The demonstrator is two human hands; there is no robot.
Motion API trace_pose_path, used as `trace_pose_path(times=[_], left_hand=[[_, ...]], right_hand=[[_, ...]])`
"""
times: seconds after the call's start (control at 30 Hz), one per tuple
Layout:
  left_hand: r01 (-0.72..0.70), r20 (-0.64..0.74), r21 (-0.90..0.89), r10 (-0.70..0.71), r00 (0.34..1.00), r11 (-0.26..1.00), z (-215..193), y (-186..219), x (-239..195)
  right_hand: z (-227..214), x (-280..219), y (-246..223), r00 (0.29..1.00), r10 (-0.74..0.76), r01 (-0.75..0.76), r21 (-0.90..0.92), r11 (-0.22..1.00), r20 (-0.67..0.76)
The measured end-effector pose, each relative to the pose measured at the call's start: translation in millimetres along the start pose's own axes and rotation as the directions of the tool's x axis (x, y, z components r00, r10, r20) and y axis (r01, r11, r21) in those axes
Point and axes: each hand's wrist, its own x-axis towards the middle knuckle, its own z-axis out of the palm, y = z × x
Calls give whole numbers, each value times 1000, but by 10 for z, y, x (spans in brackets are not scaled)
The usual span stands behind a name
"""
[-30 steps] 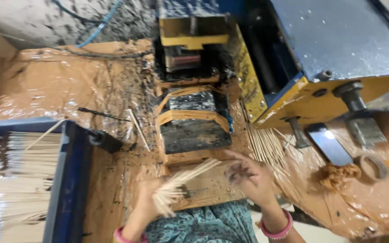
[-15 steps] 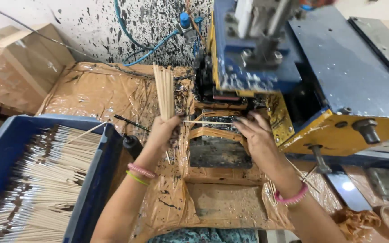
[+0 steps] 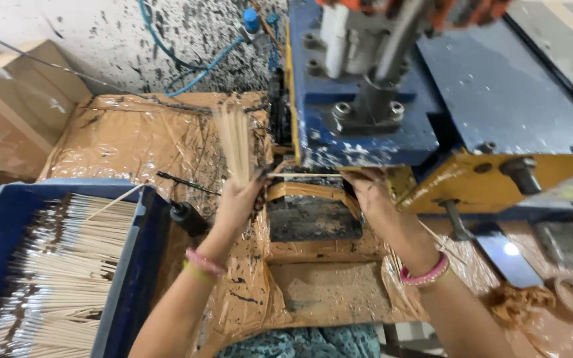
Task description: A worker feeds small wooden sticks into a manufacturing machine for processing.
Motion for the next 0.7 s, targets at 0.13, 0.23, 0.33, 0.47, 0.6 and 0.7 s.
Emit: trace_pose_path(times=[0.13,0.23,0.33,0.47,0.6,0.7], left_hand=[[-319,-77,540,424,902,778,-485,-770,-749],[-340,-61,710,535,843,617,-1235,-1799,-1294],[-303,-237,490,459,857,818,-1107,-1609,-1562],[-229,-264,-21,215,940,973,-694,-1454,-1483],[-605,405,598,453,794,526,-326,-872,-1297],[-423,332,548,277,902,722,-341,-285,-1000]], right_hand=[[-130,-790,315,981,45,-82,-197,977,-188],[33,-1699,685,548,836,-779,381,497,29],[32,-1900,716,890,353,-377,-34,925,-288],[220,-1651,138,807,589,-556,385,737,36],[429,-1292,70,919,273,-374,850,372,285],[298,-872,128,985,112,-168,902,397,134]])
